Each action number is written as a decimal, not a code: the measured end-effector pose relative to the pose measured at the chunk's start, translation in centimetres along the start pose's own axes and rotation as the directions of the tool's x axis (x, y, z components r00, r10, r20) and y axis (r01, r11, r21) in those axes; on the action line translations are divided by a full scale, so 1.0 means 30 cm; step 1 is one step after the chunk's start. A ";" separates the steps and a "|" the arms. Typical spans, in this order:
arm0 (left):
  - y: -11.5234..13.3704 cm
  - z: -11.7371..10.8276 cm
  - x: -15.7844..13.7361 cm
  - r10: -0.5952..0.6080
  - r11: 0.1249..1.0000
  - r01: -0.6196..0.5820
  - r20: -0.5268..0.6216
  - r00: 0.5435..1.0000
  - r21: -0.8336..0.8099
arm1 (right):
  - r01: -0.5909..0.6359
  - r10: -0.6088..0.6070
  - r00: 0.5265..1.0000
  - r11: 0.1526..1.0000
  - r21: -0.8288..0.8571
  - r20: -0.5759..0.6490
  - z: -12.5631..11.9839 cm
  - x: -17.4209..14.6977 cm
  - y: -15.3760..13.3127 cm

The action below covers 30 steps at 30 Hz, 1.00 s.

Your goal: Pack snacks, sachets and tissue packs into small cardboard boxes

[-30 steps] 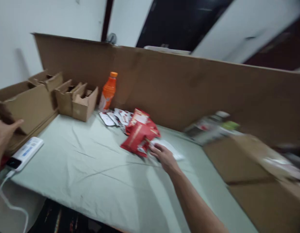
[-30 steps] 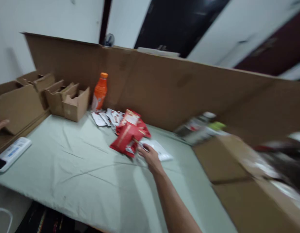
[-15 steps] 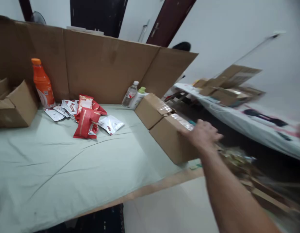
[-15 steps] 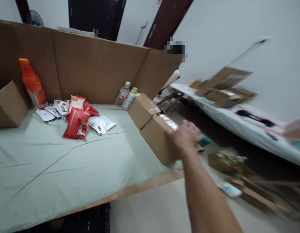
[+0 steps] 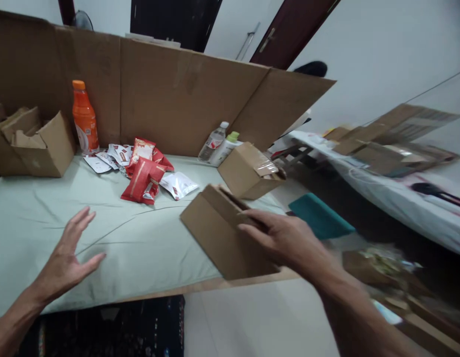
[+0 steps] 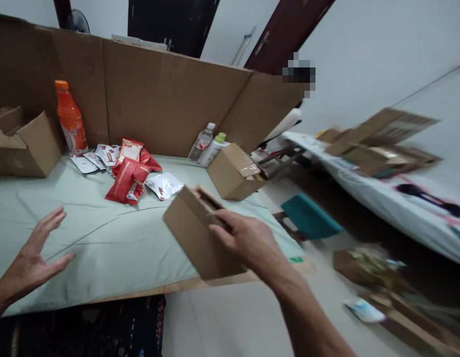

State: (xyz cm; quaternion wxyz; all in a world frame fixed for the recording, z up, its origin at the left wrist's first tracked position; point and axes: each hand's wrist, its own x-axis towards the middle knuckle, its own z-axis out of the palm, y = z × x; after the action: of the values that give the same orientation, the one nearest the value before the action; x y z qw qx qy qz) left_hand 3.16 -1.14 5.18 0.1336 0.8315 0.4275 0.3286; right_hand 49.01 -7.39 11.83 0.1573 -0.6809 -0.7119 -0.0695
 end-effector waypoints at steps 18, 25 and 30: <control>-0.031 0.018 -0.096 -0.016 0.861 0.230 0.428 0.904 -0.453 | 0.471 -0.622 0.649 0.781 0.411 0.439 0.030 0.094 -0.520; -0.002 0.045 -0.098 -0.041 0.858 0.233 0.392 0.919 -0.457 | 0.477 -0.555 0.685 0.832 0.285 0.472 0.163 0.074 -0.631; -0.030 0.065 -0.103 -0.013 0.880 0.183 0.362 0.932 -0.438 | 0.430 -0.521 0.690 0.854 0.294 0.502 0.197 0.071 -0.622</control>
State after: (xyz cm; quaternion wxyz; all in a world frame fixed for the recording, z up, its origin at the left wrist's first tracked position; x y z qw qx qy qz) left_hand 2.59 -2.96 1.94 0.4191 0.7968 0.3481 0.2614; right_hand 29.70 -4.70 9.12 -0.0323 -0.4477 -0.8806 0.1518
